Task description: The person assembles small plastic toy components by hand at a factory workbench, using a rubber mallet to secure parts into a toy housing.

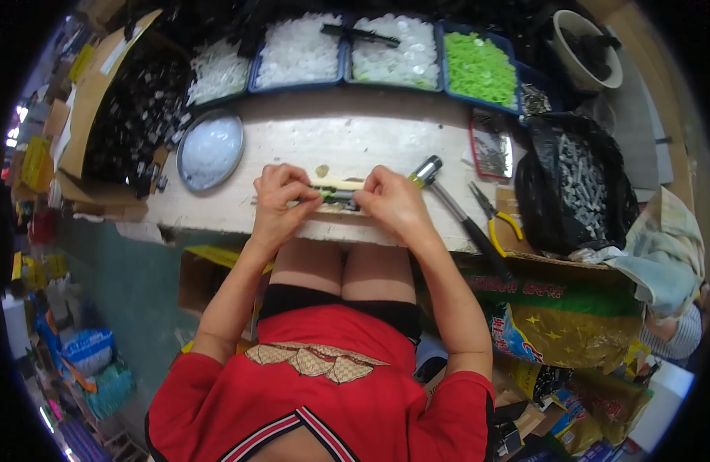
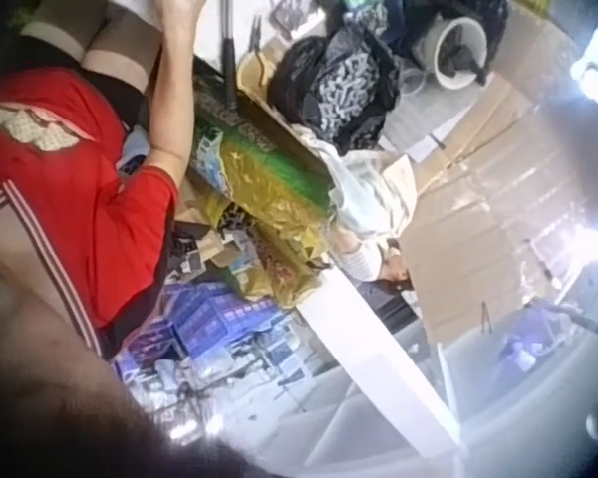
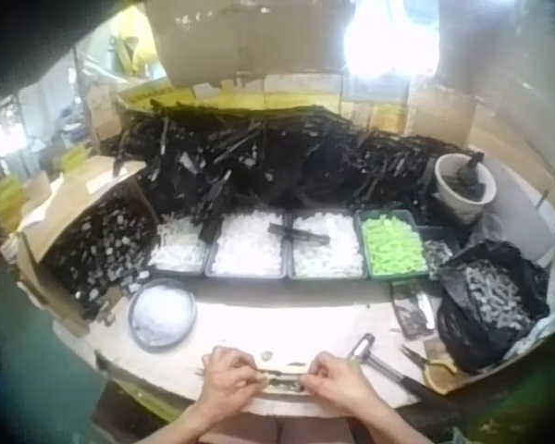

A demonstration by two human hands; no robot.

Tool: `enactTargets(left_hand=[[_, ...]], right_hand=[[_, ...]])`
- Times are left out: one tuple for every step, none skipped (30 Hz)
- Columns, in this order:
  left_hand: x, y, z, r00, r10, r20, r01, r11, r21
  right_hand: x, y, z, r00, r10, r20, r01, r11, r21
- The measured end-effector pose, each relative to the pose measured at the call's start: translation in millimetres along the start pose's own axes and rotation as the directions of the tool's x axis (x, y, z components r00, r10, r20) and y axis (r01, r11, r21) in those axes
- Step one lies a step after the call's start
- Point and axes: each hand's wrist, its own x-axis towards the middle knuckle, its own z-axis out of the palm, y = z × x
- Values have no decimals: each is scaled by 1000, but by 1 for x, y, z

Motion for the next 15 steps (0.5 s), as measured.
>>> enactTargets(left_hand=[[-1, 1, -2, 1000, 1, -4, -1, 1000, 8], [-2, 2, -3, 1000, -10, 3, 10, 1000, 14], [-2, 2, -3, 1000, -22, 10, 22, 1000, 21], [-2, 1, -3, 1000, -16, 8, 16, 1000, 21], [-2, 2, -4, 1000, -22, 8, 22, 1000, 21], [-2, 3, -4, 1000, -30, 7, 30, 999, 23], [-2, 3, -4, 999, -41, 12, 41, 999, 20], [-3, 4, -5, 999, -42, 18, 42, 999, 25], [-3, 3, -6, 999, -46, 23, 45, 998, 32], [-1, 4, -4, 999, -34, 14, 33, 999, 27], [-1, 4, -4, 999, -29, 13, 29, 999, 22], [-1, 4, -4, 1000, -26, 11, 25, 1000, 18], [1, 6, -4, 1000, -18, 17, 18, 1000, 18], [2, 6, -4, 1000, -22, 14, 22, 1000, 10], [2, 6, -4, 1000, -24, 12, 24, 1000, 1]], right_hand=[[1, -1, 1, 999, 16, 31, -16, 1000, 15], [1, -4, 1, 997, -78, 5, 79, 989, -125], [-1, -12, -1, 992, -126, -6, 119, 953, -279], [-2, -19, -2, 987, -157, 21, 155, 926, -344], [-1, -24, -4, 981, -186, 53, 191, 894, -406], [3, -26, -8, 976, -180, 122, 216, 873, -437], [9, -28, -15, 969, -181, 169, 238, 870, -431], [16, -28, -21, 959, -181, 220, 261, 868, -423], [22, -33, -29, 950, -273, 153, 313, 818, -483], [31, -34, -39, 945, -320, 64, 312, 828, -466], [43, -37, -47, 931, -365, -19, 319, 837, -444], [55, -47, -57, 898, -430, -95, 364, 845, -392], [73, -49, -68, 871, -469, -146, 362, 813, -456], [91, -53, -78, 824, -533, -194, 365, 760, -537], [109, -55, -83, 775, -576, -260, 358, 740, -570]])
